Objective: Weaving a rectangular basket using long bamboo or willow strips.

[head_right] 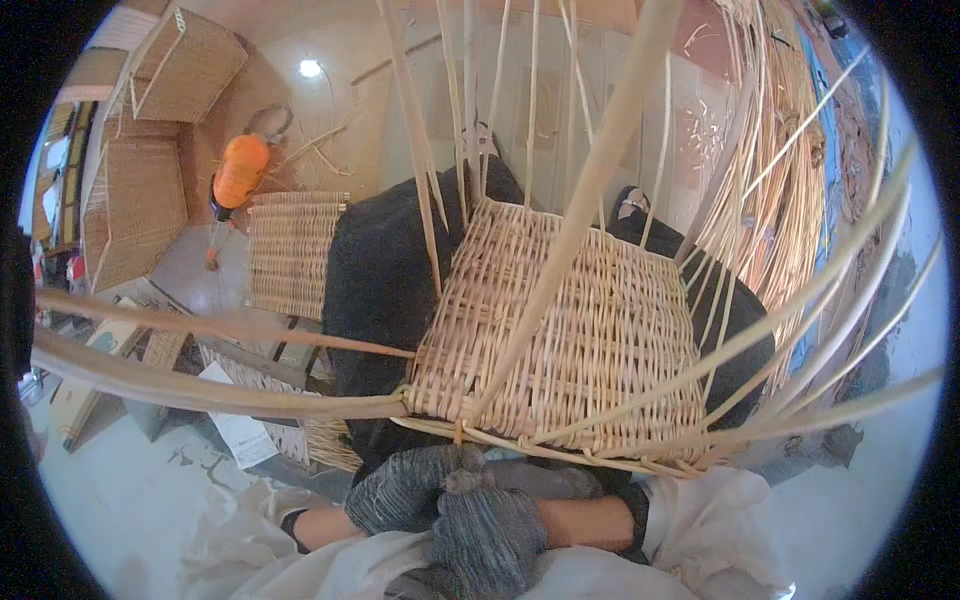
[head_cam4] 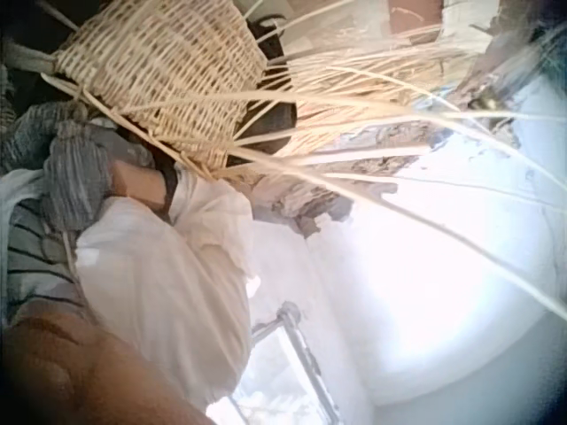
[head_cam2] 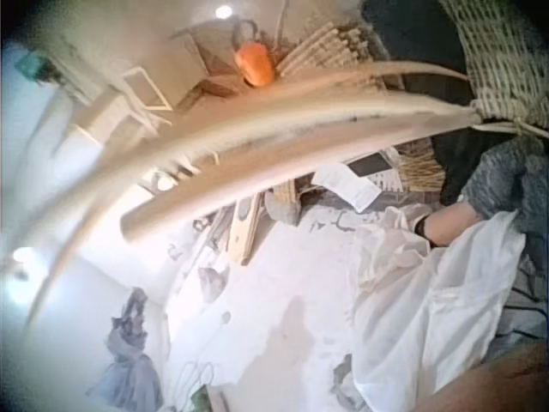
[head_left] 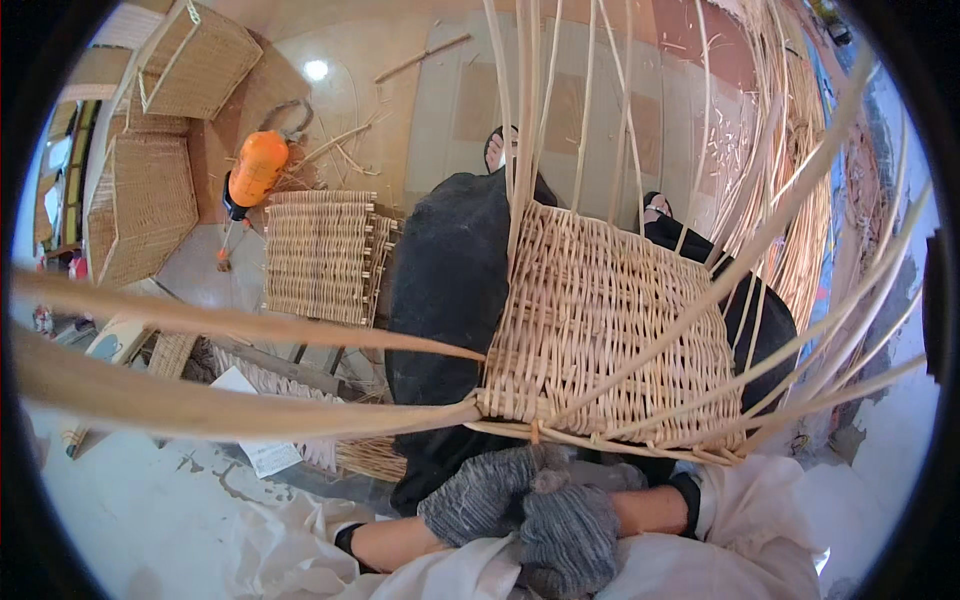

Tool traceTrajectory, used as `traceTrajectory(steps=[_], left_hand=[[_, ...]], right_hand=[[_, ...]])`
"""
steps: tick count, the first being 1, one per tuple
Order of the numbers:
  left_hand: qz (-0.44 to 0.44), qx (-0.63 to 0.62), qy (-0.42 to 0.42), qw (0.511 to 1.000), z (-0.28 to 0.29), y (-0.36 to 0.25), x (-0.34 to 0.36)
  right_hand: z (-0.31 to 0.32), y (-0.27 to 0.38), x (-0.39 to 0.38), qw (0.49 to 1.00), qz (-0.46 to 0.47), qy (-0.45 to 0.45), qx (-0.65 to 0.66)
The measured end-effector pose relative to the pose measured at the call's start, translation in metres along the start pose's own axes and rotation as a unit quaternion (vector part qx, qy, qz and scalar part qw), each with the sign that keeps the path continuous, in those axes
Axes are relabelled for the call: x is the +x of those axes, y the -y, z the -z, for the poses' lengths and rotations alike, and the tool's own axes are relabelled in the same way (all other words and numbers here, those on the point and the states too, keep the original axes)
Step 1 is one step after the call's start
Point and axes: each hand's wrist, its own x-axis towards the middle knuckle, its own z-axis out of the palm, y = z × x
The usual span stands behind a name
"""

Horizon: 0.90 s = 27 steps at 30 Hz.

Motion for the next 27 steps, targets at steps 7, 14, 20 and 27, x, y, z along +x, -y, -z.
traceTrajectory(steps=[7,14,20,27], left_hand=[[-0.105,0.131,-0.081,0.982,-0.02,-0.006,0.001],[-0.122,0.081,-0.005,0.989,-0.009,0.003,-0.008],[-0.257,0.199,0.019,0.946,0.003,-0.005,-0.008],[-0.296,0.158,0.074,0.939,0.01,-0.016,0.015]], right_hand=[[0.046,0.026,0.022,0.985,-0.08,0.025,-0.152],[0.075,0.105,0.028,0.976,0.04,-0.085,-0.198],[0.054,0.099,0.0,0.914,0.106,-0.274,-0.28],[0.11,0.106,0.059,0.827,0.336,-0.438,0.111]])
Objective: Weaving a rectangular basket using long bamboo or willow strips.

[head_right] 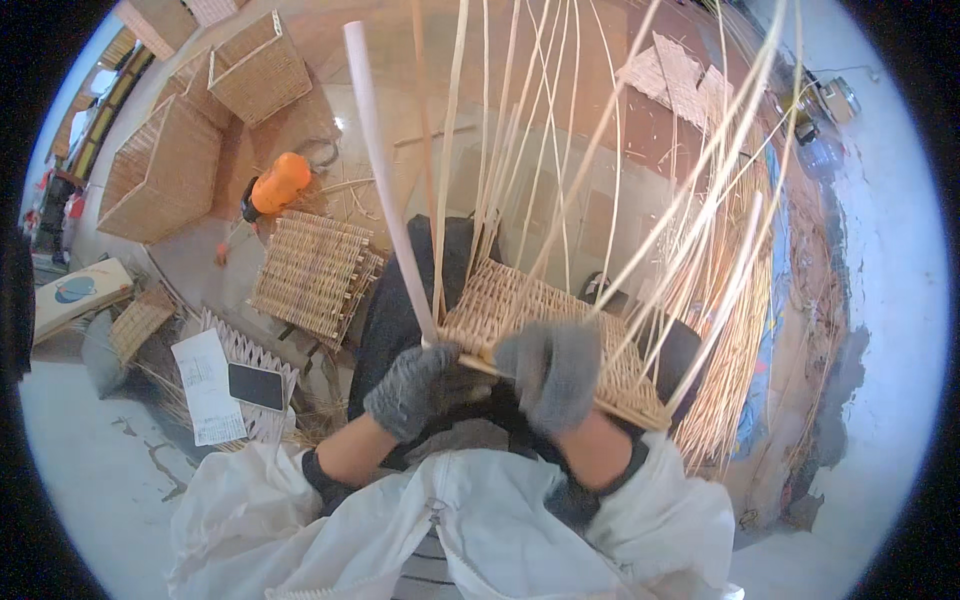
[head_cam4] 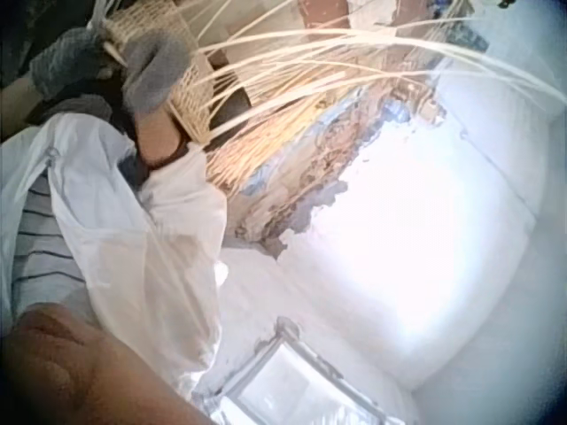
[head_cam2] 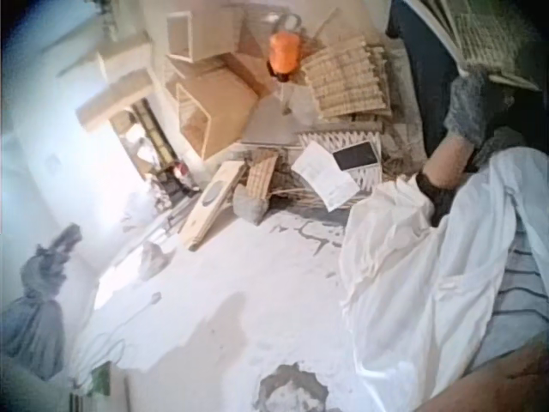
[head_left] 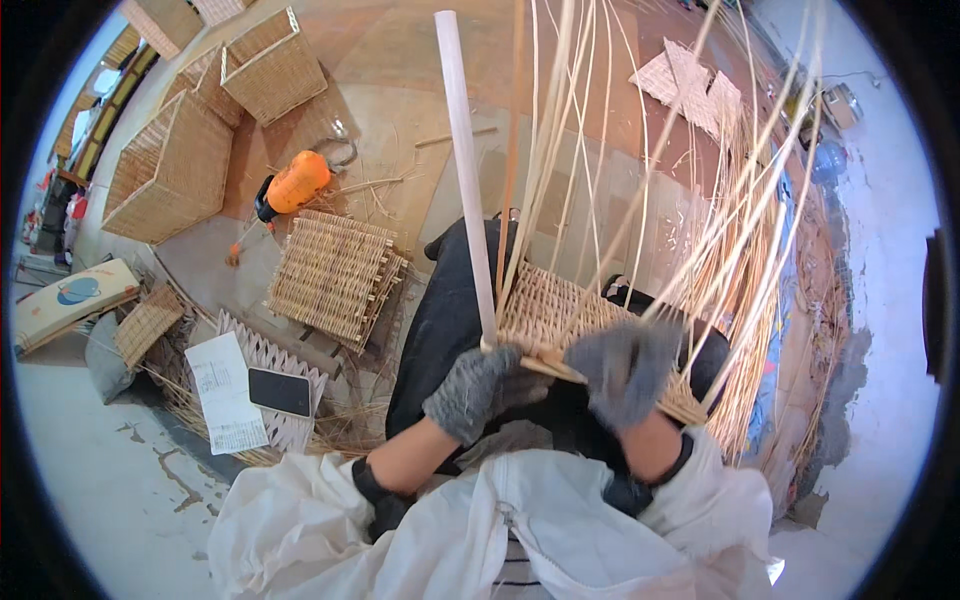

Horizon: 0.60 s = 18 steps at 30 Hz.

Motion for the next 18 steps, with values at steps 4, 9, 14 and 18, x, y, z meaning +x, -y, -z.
traceTrajectory(steps=[4,9,14,18], left_hand=[[-0.007,0.024,-0.038,0.999,-0.01,-0.014,0.005],[0.002,0.04,-0.018,0.999,-0.008,-0.015,0.009],[-0.013,0.062,-0.009,0.998,-0.006,-0.014,0.008],[-0.028,0.083,-0.012,0.996,-0.008,-0.015,0.004]], right_hand=[[0.001,0.014,0.05,0.985,-0.125,-0.121,-0.019],[-0.001,0.018,0.042,0.991,-0.122,-0.057,-0.008],[-0.006,0.008,0.042,0.964,-0.111,-0.096,-0.22],[-0.025,0.035,0.002,0.95,-0.114,-0.275,-0.097]])
